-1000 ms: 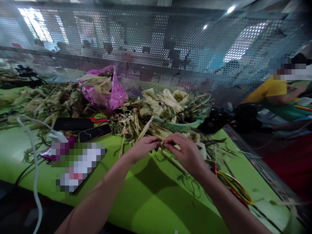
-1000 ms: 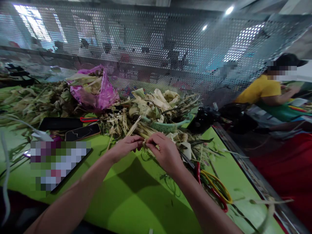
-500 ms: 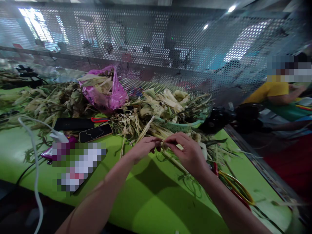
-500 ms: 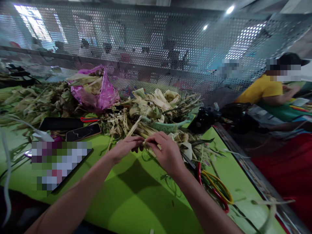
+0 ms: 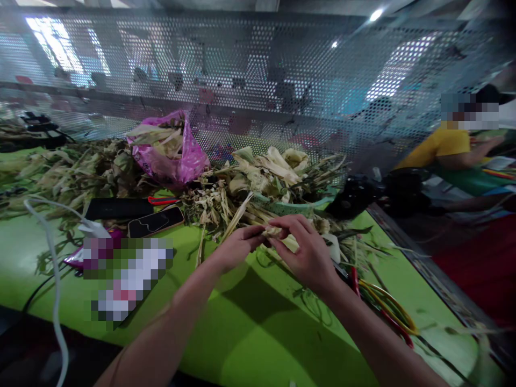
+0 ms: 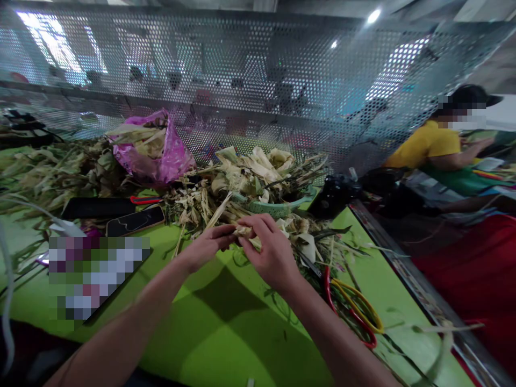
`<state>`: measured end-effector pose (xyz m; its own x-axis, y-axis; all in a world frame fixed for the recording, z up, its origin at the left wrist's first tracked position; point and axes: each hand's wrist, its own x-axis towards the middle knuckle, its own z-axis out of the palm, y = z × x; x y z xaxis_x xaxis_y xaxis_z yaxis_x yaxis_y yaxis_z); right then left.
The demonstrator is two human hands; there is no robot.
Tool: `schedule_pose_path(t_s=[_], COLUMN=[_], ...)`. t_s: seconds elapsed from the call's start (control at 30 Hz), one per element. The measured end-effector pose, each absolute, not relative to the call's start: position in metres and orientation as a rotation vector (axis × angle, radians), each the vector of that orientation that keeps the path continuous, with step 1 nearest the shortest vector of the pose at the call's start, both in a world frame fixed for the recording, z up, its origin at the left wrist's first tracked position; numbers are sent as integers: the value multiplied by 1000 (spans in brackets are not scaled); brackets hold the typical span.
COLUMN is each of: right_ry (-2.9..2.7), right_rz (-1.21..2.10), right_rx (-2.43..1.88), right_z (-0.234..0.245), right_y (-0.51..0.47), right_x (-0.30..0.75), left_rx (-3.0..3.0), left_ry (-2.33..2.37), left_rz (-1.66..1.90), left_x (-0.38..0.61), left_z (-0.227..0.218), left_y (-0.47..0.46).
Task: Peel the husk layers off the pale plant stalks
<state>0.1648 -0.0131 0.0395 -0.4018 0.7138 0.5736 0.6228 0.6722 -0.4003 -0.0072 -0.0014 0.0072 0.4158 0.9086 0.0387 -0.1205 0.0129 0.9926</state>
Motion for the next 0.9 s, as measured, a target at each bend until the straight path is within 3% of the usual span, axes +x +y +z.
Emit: schedule_pose_path(t_s=[0.2, 0.9], right_ry=[-2175, -2154], right_rz=[168, 161], right_rx=[-1089, -1241], right_z=[36, 22], right_y=[-7, -6], right_x=[165, 164], left_rx=[1308, 1733], left_ry=[769, 1105], left_rz=[1111, 1053], left_x=[-5, -6], left_z=[6, -14], left_y=[-1, 7])
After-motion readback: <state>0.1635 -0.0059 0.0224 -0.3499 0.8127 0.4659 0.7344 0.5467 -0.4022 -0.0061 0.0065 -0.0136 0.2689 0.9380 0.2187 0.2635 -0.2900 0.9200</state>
